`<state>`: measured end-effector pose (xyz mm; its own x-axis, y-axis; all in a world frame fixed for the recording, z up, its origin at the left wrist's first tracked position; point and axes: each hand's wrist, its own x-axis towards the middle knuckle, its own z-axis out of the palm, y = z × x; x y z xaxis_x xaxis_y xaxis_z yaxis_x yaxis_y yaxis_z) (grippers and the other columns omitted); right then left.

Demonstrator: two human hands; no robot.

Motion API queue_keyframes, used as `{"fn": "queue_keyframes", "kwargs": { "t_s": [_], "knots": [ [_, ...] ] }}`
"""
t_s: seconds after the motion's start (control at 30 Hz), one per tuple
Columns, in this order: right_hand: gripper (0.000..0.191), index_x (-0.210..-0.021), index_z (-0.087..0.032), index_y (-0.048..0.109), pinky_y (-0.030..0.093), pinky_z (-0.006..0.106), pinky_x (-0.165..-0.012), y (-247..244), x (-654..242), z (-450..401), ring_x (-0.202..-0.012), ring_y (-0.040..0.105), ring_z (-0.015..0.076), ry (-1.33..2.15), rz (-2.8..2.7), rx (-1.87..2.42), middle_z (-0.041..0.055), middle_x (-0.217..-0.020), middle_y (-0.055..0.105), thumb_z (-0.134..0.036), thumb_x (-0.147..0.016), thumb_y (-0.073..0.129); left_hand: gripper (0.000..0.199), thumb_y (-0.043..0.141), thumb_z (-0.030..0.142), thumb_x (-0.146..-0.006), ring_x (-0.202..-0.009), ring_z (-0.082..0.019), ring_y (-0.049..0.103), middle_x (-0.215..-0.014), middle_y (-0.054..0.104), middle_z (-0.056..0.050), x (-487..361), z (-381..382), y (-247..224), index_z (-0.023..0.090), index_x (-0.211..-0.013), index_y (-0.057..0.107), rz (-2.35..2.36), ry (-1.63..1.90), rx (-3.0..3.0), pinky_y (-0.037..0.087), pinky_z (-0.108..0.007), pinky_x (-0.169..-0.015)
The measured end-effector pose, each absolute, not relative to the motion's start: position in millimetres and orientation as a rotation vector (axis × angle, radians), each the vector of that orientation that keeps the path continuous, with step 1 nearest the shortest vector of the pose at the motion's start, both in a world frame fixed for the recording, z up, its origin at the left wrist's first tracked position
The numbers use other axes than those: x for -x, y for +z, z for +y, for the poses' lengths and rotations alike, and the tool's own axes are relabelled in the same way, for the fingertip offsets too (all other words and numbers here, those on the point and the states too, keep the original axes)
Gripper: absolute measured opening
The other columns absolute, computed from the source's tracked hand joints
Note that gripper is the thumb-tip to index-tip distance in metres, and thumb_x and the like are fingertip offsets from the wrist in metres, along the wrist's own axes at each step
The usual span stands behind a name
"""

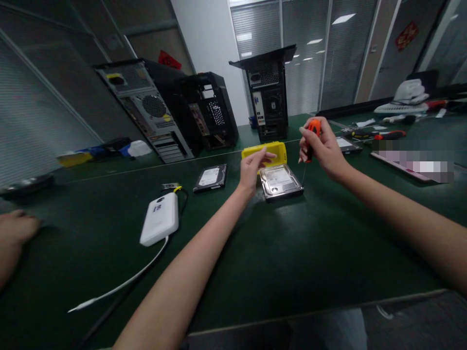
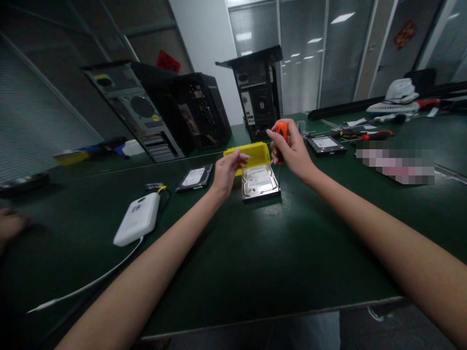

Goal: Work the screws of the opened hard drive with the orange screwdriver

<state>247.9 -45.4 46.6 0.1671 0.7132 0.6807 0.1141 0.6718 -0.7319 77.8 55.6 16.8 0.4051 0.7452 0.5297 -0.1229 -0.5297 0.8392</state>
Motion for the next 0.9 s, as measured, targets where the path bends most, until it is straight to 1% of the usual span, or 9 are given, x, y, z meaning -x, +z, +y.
{"fn": "queue_keyframes", "kwargs": {
  "t_s": [0.1, 0.2, 0.3, 0.37, 0.43, 0.53, 0.67, 0.73, 0.9],
  "knots": [
    [0.035, -0.095, -0.03, 0.04, 0.043, 0.028, -0.041, 47, -247, -46, -0.045, 0.047, 0.0105, 0.481, -1.37, 0.76, -0.0057, -0.06, 0.045, -0.056, -0.081, 0.059, 0.043, 0.045, 0.049, -0.09, -0.073, -0.016, 0.063, -0.086, 0.073, -0.007, -66, 70, 11, 0.018, -0.074, 0.069, 0.715, 1.389, -1.804, 0.048, -0.029, -0.069],
    [0.032, -0.096, -0.031, 0.04, 0.046, 0.029, -0.044, 46, -248, -46, -0.046, 0.047, 0.011, 0.475, -1.385, 0.775, -0.0055, -0.061, 0.046, -0.054, -0.082, 0.057, 0.041, 0.046, 0.047, -0.09, -0.077, -0.018, 0.063, -0.083, 0.072, -0.006, -54, 81, -1, 0.017, -0.074, 0.069, 0.869, 1.394, -1.971, 0.047, -0.029, -0.073],
    [0.032, -0.098, -0.031, 0.041, 0.048, 0.03, -0.045, 45, -249, -45, -0.047, 0.049, 0.0118, 0.465, -1.388, 0.788, -0.0049, -0.063, 0.047, -0.053, -0.083, 0.057, 0.03, 0.047, 0.036, -0.091, -0.088, -0.02, 0.062, -0.094, 0.071, -0.005, -45, 84, -10, 0.02, -0.087, 0.071, 1.014, 1.321, -2.205, 0.046, -0.03, -0.08],
    [0.032, -0.099, -0.03, 0.043, 0.05, 0.031, -0.047, 44, -251, -44, -0.049, 0.051, 0.0122, 0.451, -1.392, 0.793, -0.0039, -0.065, 0.049, -0.052, -0.082, 0.059, 0.025, 0.048, 0.03, -0.091, -0.092, -0.021, 0.061, -0.101, 0.069, -0.005, -42, 82, -13, 0.021, -0.094, 0.071, 1.087, 1.249, -2.368, 0.045, -0.032, -0.083],
    [0.031, -0.097, -0.029, 0.046, 0.051, 0.031, -0.05, 43, -253, -43, -0.052, 0.054, 0.0124, 0.437, -1.4, 0.82, -0.0024, -0.069, 0.053, -0.053, -0.082, 0.058, 0.023, 0.049, 0.029, -0.09, -0.095, -0.023, 0.058, -0.103, 0.067, -0.006, -41, 78, -13, 0.023, -0.097, 0.071, 1.158, 1.17, -2.534, 0.042, -0.036, -0.085],
    [0.029, -0.09, -0.026, 0.051, 0.051, 0.031, -0.053, 41, -260, -41, -0.057, 0.054, 0.0128, 0.362, -1.391, 0.917, -0.0002, -0.072, 0.055, -0.054, -0.084, 0.055, 0.023, 0.051, 0.031, -0.09, -0.099, -0.027, 0.053, -0.101, 0.067, -0.007, -41, 73, -11, 0.025, -0.099, 0.071, 1.226, 1.095, -2.707, 0.038, -0.042, -0.087],
    [0.032, -0.078, -0.023, 0.054, 0.046, 0.028, -0.052, 36, -268, -40, -0.059, 0.046, 0.012, 0.203, -1.405, 1.049, -0.0007, -0.068, 0.049, -0.055, -0.081, 0.058, 0.022, 0.052, 0.026, -0.088, -0.101, -0.029, 0.052, -0.104, 0.066, -0.007, -41, 72, -12, 0.025, -0.101, 0.07, 1.276, 1.03, -2.755, 0.034, -0.044, -0.086],
    [0.033, -0.078, -0.022, 0.055, 0.044, 0.027, -0.052, 35, -270, -40, -0.059, 0.044, 0.0112, 0.191, -1.406, 1.077, -0.0006, -0.069, 0.048, -0.055, -0.081, 0.058, 0.024, 0.051, 0.023, -0.086, -0.103, -0.029, 0.052, -0.106, 0.065, -0.007, -41, 74, -14, 0.025, -0.103, 0.069, 1.305, 1.018, -2.75, 0.034, -0.044, -0.086],
    [0.036, -0.082, -0.021, 0.058, 0.044, 0.024, -0.049, 41, -275, -39, -0.057, 0.048, 0.0099, 0.305, -1.221, 1.04, 0.0011, -0.071, 0.051, -0.057, -0.08, 0.058, 0.03, 0.048, 0.019, -0.087, -0.107, -0.028, 0.052, -0.111, 0.062, -0.008, -41, 76, -17, 0.023, -0.11, 0.065, 1.285, 0.941, -2.782, 0.035, -0.042, -0.087]
  ]
}}
